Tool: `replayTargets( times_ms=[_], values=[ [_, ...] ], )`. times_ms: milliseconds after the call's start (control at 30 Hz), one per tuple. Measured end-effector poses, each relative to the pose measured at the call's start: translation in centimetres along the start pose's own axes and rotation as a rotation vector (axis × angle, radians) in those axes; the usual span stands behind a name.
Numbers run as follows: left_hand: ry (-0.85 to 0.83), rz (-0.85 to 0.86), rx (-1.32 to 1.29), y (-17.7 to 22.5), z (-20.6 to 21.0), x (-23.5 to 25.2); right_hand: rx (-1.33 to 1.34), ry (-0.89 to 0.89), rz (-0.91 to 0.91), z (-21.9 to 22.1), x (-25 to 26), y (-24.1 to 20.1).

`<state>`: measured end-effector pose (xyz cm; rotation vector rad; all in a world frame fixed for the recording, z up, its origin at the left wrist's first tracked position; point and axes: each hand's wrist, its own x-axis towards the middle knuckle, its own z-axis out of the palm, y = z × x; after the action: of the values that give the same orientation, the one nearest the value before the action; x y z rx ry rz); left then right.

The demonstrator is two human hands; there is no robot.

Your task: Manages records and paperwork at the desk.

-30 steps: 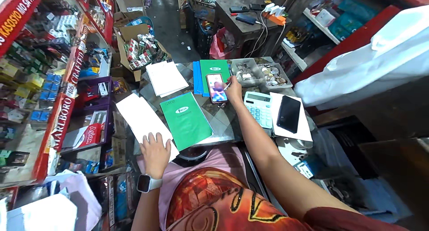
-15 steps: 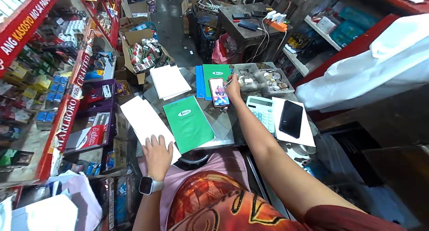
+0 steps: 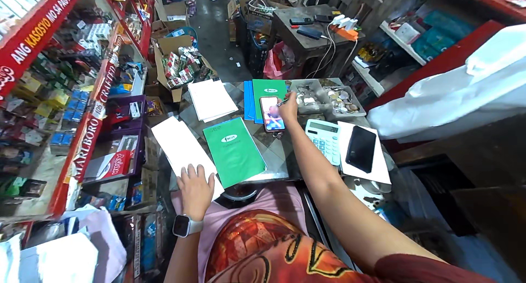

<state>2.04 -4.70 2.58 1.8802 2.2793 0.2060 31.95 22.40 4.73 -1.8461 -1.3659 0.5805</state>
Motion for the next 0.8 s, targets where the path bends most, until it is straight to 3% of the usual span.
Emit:
replayTargets(
  times_ms=[133, 233, 467, 667, 800],
  values=[
    [0.054, 0.028, -0.014, -0.2, 0.2, -0.1, 0.029, 0.0, -0.222, -2.0, -4.5, 1.1],
    [0.056, 0.032, -0.011, -0.1, 0.1, -0.1, -0.016, -0.025, -0.419, -1.7, -5.2, 2.6],
    [0.034, 0.027, -0.036, 0.1, -0.4, -0.1, -0.264, -0.139, -0.451, -1.8, -5.8, 2.5],
    [0.015, -0.065, -0.162, 0.3, -0.2, -0.2, -0.042, -0.114, -0.488, -1.8, -11.6, 0.4],
    [0.04, -0.065, -0.236, 0.3, 0.1, -0.2, -0.012, -0.417, -0.553, -0.9, -16.8, 0.6]
  ],
)
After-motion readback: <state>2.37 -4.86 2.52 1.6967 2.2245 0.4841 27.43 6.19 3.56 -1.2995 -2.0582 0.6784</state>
